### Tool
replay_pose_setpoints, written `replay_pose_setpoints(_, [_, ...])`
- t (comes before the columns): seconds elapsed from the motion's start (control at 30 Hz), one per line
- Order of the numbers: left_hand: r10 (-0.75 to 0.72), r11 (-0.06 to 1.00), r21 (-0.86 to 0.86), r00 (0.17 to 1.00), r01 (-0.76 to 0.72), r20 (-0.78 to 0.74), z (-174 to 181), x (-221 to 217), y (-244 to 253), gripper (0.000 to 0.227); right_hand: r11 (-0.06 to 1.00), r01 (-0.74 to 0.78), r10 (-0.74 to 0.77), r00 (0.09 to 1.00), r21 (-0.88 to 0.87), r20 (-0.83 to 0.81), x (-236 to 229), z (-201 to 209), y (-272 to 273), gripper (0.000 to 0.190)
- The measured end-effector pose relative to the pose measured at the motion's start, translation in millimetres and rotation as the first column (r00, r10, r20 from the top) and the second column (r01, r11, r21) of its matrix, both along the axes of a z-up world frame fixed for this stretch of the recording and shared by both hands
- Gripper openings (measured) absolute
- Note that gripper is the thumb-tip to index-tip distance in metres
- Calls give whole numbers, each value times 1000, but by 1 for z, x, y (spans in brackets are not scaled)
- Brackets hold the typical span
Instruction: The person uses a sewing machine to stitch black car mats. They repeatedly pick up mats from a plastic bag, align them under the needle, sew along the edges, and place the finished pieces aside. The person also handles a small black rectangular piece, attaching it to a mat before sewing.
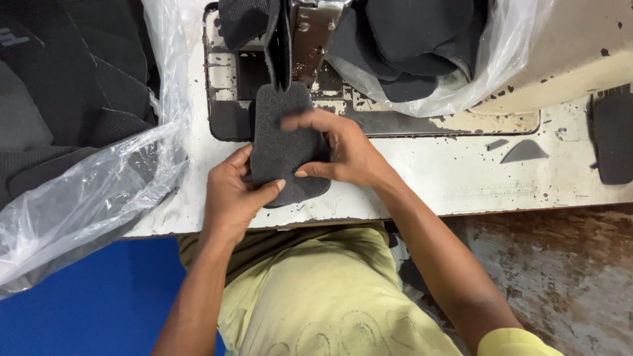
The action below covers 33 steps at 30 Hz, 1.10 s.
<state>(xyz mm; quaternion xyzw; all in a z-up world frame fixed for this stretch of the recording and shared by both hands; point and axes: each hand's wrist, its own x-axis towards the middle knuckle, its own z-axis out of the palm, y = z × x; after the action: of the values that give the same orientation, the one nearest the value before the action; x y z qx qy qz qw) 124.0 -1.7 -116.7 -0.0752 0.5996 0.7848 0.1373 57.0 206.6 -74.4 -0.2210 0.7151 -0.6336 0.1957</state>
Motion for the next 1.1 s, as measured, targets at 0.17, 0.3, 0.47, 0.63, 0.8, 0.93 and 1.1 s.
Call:
replay_pose_setpoints(0.17, [83,956,-277,994,-98,-64,41,27,20,99,963,257,-248,963,-83,104,11,19,2,65])
replay_pose_setpoints(0.3, [53,964,-231,948,-130,-313,38,53,21,108,964,263,-264,964,-35,-34,8,27,22,32])
replay_pose_setpoints(0.47, [-248,834,-542,806,-105,-538,73,42,9,74,990,141,-141,990,8,22,6,56,13,30])
replay_pose_setpoints(0.63, [-217,907,-418,901,43,-377,80,39,-4,66,979,193,-188,978,-58,89,15,84,8,19])
replay_pose_setpoints(0.8, [-123,950,-310,885,-25,-449,87,30,-2,62,977,213,-210,974,-29,88,24,58,28,15])
replay_pose_setpoints(0.93, [-41,924,-355,888,-141,-459,115,-8,23,63,955,298,-245,799,7,-550,-18,106,17,10])
replay_pose_setpoints(1.1, [210,968,-23,862,-248,-461,135,-51,41,75,898,422,-254,730,127,-634,-85,120,8,13])
